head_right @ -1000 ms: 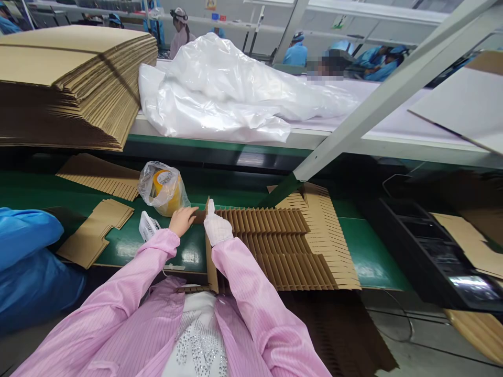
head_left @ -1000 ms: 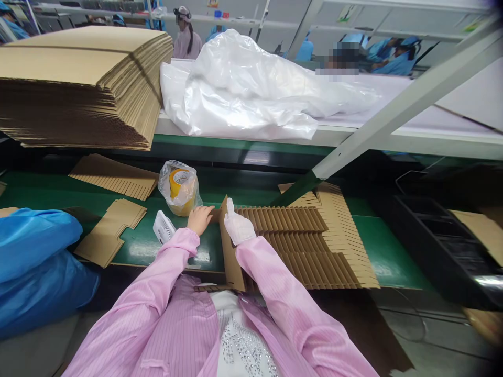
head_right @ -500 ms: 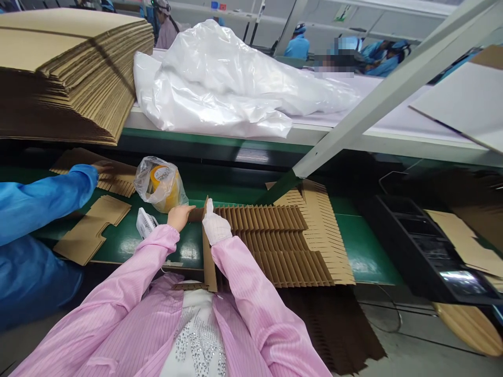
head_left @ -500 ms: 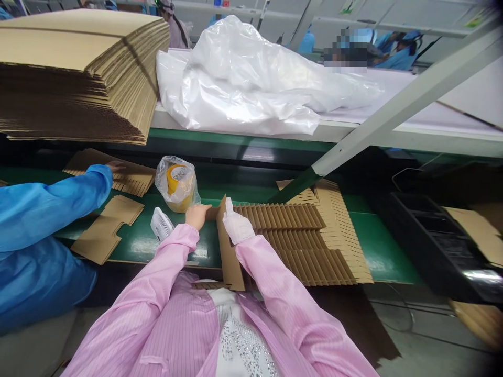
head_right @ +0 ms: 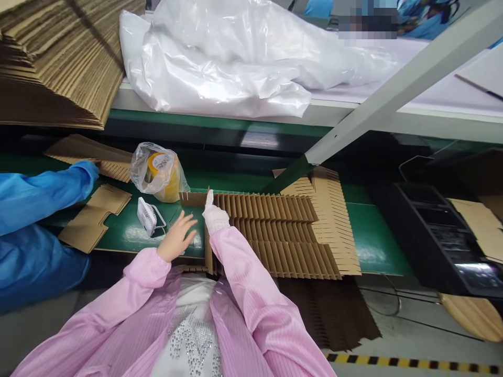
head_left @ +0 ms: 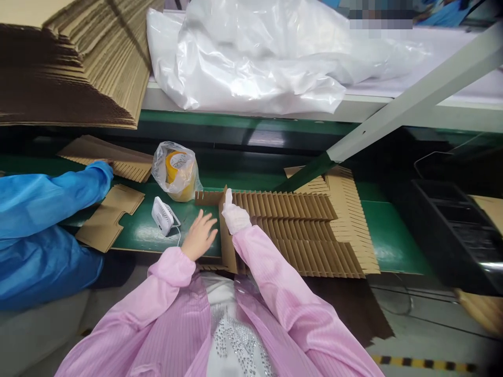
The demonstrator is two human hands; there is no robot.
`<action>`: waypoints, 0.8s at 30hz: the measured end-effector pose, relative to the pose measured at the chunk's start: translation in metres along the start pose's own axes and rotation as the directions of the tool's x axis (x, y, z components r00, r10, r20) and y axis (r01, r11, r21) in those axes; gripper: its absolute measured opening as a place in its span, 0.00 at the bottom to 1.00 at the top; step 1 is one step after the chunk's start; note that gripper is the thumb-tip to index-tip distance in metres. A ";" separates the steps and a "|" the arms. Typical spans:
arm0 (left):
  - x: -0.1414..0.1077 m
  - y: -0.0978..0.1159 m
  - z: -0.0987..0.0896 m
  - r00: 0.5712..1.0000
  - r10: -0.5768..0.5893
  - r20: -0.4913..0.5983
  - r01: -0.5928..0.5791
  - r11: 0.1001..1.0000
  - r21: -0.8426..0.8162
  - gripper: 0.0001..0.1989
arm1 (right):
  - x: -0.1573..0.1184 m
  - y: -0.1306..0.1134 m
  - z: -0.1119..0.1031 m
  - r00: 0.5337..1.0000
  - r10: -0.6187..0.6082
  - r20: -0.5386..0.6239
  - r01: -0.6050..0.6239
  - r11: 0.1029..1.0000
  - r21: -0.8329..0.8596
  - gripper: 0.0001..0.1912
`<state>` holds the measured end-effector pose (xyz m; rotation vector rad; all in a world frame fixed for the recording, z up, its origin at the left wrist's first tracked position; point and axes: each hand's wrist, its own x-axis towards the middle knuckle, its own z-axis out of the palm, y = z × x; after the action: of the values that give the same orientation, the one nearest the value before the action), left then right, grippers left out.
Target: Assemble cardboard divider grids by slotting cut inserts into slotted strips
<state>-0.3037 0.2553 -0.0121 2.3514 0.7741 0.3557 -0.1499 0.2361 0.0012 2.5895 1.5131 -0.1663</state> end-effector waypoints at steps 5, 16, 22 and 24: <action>-0.051 -0.001 0.012 0.955 -0.045 0.294 0.113 0.969 -0.220 0.18 | 0.000 -0.008 -0.004 0.998 0.057 0.038 -0.060 0.996 0.060 0.34; -0.029 0.020 0.002 0.934 0.148 0.325 -0.236 0.939 0.251 0.28 | -0.036 0.054 -0.071 0.967 0.239 0.090 -0.256 0.901 0.350 0.33; 0.001 0.007 0.015 0.907 0.165 0.389 -0.329 0.853 0.405 0.33 | -0.091 0.122 -0.023 0.920 0.371 0.128 -0.367 0.695 0.618 0.31; 0.006 -0.002 0.018 0.899 0.156 0.408 -0.335 0.846 0.415 0.36 | -0.112 0.145 0.002 0.902 0.410 0.139 -0.377 0.587 0.717 0.31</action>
<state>-0.2919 0.2515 -0.0267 2.8779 0.4005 -0.1957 -0.0785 0.0696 0.0262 3.4937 0.9148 -0.8333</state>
